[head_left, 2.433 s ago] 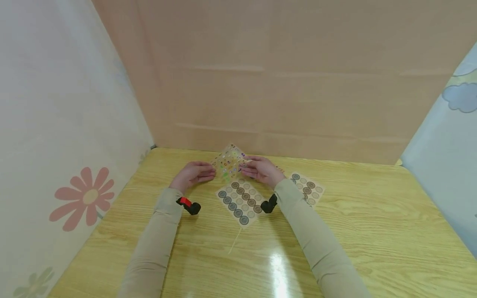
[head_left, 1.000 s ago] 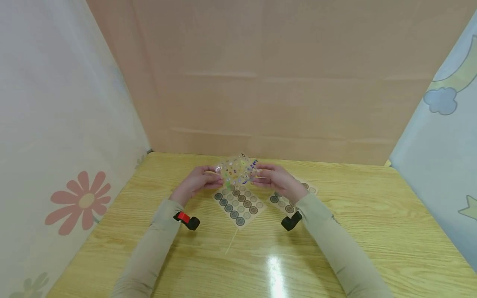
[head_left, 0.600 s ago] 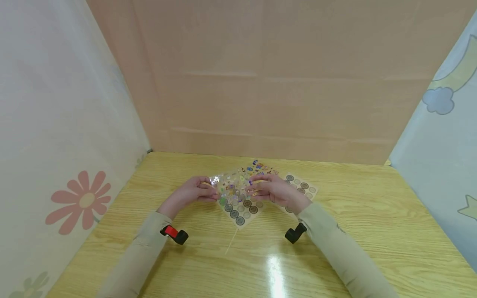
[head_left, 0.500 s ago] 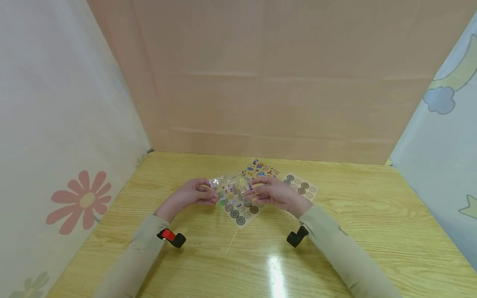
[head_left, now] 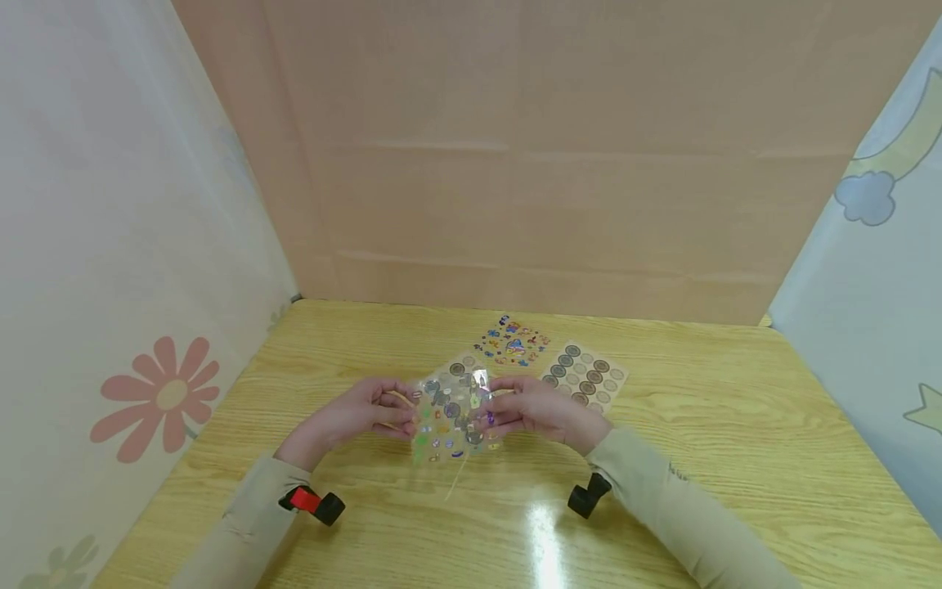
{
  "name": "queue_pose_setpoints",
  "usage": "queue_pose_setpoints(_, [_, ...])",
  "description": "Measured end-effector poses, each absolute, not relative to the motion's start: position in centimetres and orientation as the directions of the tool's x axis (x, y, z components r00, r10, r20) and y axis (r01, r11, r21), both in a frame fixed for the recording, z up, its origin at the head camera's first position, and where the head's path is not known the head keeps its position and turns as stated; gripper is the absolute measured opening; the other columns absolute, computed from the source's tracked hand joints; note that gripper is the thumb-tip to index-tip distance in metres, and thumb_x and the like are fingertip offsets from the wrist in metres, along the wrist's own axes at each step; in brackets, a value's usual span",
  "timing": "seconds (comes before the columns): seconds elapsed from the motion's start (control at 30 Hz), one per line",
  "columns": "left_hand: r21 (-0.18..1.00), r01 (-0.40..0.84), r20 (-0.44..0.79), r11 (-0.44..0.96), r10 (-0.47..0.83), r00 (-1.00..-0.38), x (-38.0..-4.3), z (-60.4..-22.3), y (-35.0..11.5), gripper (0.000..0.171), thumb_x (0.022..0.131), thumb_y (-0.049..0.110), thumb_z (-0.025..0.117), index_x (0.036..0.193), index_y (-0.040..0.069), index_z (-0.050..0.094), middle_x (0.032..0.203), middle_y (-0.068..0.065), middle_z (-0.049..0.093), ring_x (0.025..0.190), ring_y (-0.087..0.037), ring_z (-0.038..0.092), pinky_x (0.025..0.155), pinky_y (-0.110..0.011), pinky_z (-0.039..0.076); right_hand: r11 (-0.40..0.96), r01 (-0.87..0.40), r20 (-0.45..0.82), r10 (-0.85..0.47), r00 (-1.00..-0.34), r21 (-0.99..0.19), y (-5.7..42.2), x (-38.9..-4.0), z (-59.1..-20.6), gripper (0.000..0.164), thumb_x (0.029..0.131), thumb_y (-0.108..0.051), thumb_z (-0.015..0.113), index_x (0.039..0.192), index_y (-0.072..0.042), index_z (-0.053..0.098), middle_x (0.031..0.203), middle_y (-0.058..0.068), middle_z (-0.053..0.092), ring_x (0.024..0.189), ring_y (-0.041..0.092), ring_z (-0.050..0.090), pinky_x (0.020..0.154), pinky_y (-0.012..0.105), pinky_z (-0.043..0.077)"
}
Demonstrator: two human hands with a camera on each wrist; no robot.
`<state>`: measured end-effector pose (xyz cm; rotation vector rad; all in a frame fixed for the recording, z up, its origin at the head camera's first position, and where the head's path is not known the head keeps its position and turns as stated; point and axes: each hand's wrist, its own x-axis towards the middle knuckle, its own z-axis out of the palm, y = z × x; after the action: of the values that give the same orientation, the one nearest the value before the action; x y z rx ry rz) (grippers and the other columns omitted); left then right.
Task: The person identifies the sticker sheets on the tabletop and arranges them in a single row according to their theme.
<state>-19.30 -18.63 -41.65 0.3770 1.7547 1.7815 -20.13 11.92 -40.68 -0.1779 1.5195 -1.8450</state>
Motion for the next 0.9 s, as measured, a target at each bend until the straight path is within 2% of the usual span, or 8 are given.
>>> queue_pose_setpoints(0.2, [0.969, -0.244, -0.220, 0.038, 0.580, -0.784, -17.7, -42.1, -19.2, 0.032, 0.094, 0.000, 0.058, 0.119, -0.014, 0.045, 0.096, -0.019, 0.064, 0.089, -0.029, 0.067, 0.085, -0.048, 0.054, -0.008, 0.453, -0.356, -0.606, -0.711, -0.892, 11.1, -19.0, -41.5, 0.038, 0.093, 0.004, 0.054, 0.129, 0.010, 0.042, 0.110, 0.028, 0.064, 0.091, 0.031, 0.068, 0.082, 0.040, 0.056])
queue_pose_setpoints(0.4, [0.961, -0.271, -0.253, 0.050, 0.547, -0.798, -15.9, -42.9, -20.0, 0.028, 0.094, 0.000, 0.059, 0.115, -0.013, 0.047, 0.094, -0.018, 0.065, 0.087, -0.029, 0.067, 0.083, -0.045, 0.056, 0.027, 0.457, -0.373, -0.621, -0.690, -0.889, 10.0, -17.9, -42.6, 0.031, 0.092, 0.004, 0.056, 0.122, 0.008, 0.051, 0.105, 0.028, 0.065, 0.083, 0.028, 0.070, 0.077, 0.039, 0.058])
queue_pose_setpoints(0.73, [0.961, -0.267, -0.260, 0.064, 0.525, -0.810, -14.1, -44.0, -21.7, 0.031, 0.092, 0.003, 0.061, 0.114, -0.014, 0.048, 0.093, -0.018, 0.066, 0.086, -0.028, 0.067, 0.080, -0.044, 0.057, 0.046, 0.467, -0.386, -0.637, -0.667, -0.883, 8.3, -16.2, -43.9, 0.028, 0.090, 0.004, 0.058, 0.118, 0.009, 0.055, 0.096, 0.026, 0.067, 0.073, 0.022, 0.070, 0.075, 0.040, 0.058])
queue_pose_setpoints(0.9, [0.959, -0.273, -0.277, 0.083, 0.487, -0.828, -13.5, -44.3, -22.2, 0.031, 0.091, 0.003, 0.063, 0.115, -0.013, 0.050, 0.093, -0.019, 0.066, 0.085, -0.029, 0.067, 0.079, -0.044, 0.057, 0.046, 0.473, -0.385, -0.652, -0.653, -0.880, 8.1, -15.6, -44.0, 0.026, 0.090, 0.005, 0.057, 0.116, 0.009, 0.057, 0.096, 0.028, 0.067, 0.074, 0.024, 0.070, 0.077, 0.042, 0.058])
